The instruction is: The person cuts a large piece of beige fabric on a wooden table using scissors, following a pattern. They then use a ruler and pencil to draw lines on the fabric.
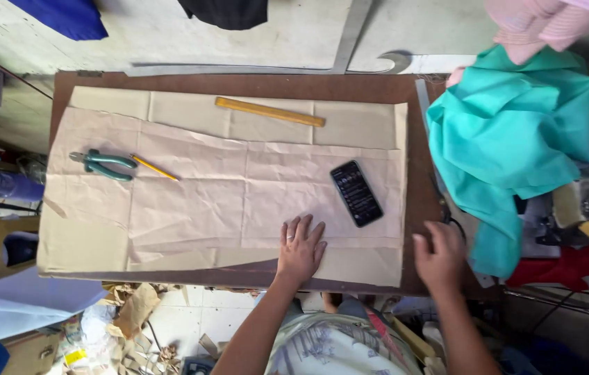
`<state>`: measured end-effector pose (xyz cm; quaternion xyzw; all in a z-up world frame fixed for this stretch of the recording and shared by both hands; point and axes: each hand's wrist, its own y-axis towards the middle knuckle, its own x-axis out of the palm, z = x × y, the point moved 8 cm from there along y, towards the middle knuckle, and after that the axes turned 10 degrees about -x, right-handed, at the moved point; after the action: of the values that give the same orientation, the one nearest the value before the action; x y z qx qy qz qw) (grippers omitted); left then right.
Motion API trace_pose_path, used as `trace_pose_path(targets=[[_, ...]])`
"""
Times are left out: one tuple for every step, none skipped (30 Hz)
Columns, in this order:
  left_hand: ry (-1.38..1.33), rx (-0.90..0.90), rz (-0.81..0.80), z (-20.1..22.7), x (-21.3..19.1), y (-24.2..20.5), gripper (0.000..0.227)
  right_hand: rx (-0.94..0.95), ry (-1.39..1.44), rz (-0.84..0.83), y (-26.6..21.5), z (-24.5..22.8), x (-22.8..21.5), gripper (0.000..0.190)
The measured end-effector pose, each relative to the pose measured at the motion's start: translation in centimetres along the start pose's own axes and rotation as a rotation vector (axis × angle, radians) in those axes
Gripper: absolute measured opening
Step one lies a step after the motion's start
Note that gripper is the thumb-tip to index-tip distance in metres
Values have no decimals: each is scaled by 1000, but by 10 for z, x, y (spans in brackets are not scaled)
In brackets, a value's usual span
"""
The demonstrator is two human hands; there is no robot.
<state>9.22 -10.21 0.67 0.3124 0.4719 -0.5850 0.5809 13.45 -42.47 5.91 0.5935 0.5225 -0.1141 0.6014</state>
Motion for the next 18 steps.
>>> trace_pose_path(targets=[[-4,-6,2,11,4,1,50,-7,2,-3,6,-6,10,34],[26,52,-10,25,9,2,50,-20,65,-5,13,-15,22,38],[56,107,-24,36,14,0,49,-33,129,-10,18,-26,35,42],[52,98,-24,43,14,1,49,-39,133,-17,29,-36,41,42],[74,109,-83,50,19,1,49,-20,134,-39,39,-45,49,55],[97,120,-143,56,24,0,48,-1,135,-61,50,-56,58,68],[94,115,-141,59,21,-1,48,-6,136,-63,57,-65,59,68],[118,118,-180,62,22,-3,49,54,141,-168,62,-70,69,83],[141,122,-215,65,20,-2,49,112,142,-269,70,-75,78,99],[139,119,-210,65,19,-3,49,106,142,-268,75,-79,81,99],[161,122,-237,65,21,-4,50,148,116,-345,76,-80,89,103],[182,124,-264,64,23,-5,51,191,90,-420,77,-82,97,107],[177,120,-261,65,16,-7,51,184,89,-423,79,-83,98,107],[192,130,-291,67,12,-10,53,202,64,-453,79,-82,101,109],[209,140,-318,68,7,-11,54,219,42,-479,82,-83,105,111],[207,135,-311,67,8,-11,54,211,43,-477,78,-78,114,111],[212,140,-329,66,10,-11,55,199,-2,-463,75,-74,122,105],[217,144,-346,65,13,-12,55,187,-47,-448,72,-71,129,99]])
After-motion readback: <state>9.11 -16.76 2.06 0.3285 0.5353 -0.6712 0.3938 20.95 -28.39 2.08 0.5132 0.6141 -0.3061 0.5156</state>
